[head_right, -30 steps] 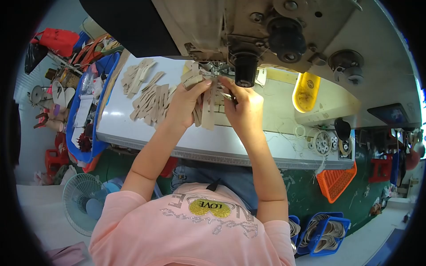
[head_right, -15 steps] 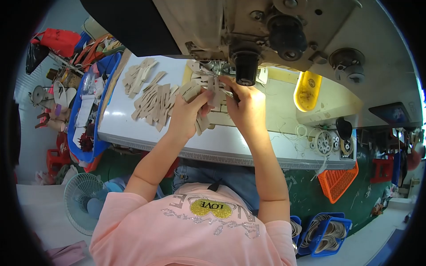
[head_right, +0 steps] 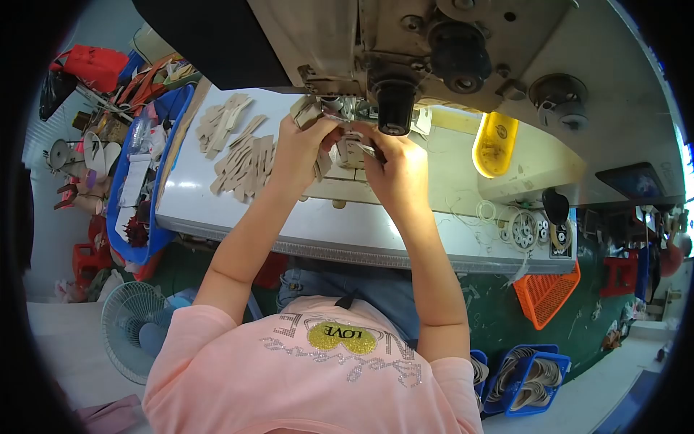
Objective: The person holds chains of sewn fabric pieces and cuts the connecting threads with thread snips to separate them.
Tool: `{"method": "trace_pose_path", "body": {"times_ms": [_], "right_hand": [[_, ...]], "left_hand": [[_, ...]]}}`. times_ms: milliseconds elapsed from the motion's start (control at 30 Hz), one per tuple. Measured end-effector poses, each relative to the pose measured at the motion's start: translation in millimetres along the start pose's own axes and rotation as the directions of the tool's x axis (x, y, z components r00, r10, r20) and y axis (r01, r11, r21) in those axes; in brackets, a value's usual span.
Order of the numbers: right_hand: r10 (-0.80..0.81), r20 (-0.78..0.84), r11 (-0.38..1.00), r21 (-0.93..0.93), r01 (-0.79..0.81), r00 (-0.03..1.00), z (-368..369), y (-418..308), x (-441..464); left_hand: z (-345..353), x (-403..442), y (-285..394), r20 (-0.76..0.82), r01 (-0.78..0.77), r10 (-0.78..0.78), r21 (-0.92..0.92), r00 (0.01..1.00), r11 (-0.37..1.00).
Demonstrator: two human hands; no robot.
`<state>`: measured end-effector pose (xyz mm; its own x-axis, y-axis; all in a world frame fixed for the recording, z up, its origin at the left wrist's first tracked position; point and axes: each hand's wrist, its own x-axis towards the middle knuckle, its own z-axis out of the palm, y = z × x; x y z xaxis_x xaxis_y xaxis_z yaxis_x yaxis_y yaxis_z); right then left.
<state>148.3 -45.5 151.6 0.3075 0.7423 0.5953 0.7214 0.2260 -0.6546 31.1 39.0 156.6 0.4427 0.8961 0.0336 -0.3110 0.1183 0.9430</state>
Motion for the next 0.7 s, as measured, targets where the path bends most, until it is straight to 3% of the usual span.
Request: {"method": "trace_pose_path", "body": {"times_ms": [67, 133, 267, 367, 400, 500, 600, 700], "right_hand": [[-0.004, -0.006, 1.0, 0.001, 0.004, 1.0, 1, 1, -1], [0.041, 0.029, 0.999, -0.002, -0.041, 0.999, -1, -1, -3], [-0.162, 0.04, 0.986, 0.052, 0.16, 0.986, 0, -19, -3], [-0.056, 0.051, 0.993, 0.11, 0.05, 0.997, 9, -32, -6], [-0.063, 0.054, 0.995, 0.085, 0.058, 0.997, 12, -31, -7], [0.017, 0.026, 0.991, 0.129, -0.02, 1.0, 22, -34, -12], [0.073, -0.037, 0.99, 0.127, -0.067, 0.997, 26, -36, -16], [0.042, -0.104, 0.969, 0.246, -0.015, 0.994, 33, -30, -23]], "left_hand": [[3, 1, 0, -0.034, -0.032, 0.033, 0.021, 0.999, 0.999], [-2, -7, -2, 0.039, -0.014, 0.015, -0.027, 0.999, 1.0], [-3, -28, -16, 0.142, 0.129, -0.099, -0.216, 0.985, 0.968], [4, -37, -12, 0.107, 0.088, -0.062, -0.254, 0.992, 0.963], [16, -45, 1, 0.002, 0.166, -0.173, -0.289, 0.985, 0.943], [8, -45, -9, 0.112, 0.165, -0.138, -0.288, 0.984, 0.943], [13, -44, -13, 0.057, 0.093, -0.083, -0.228, 0.995, 0.969], [4, -42, -26, 0.089, 0.021, -0.007, -0.158, 0.996, 0.987]]}}
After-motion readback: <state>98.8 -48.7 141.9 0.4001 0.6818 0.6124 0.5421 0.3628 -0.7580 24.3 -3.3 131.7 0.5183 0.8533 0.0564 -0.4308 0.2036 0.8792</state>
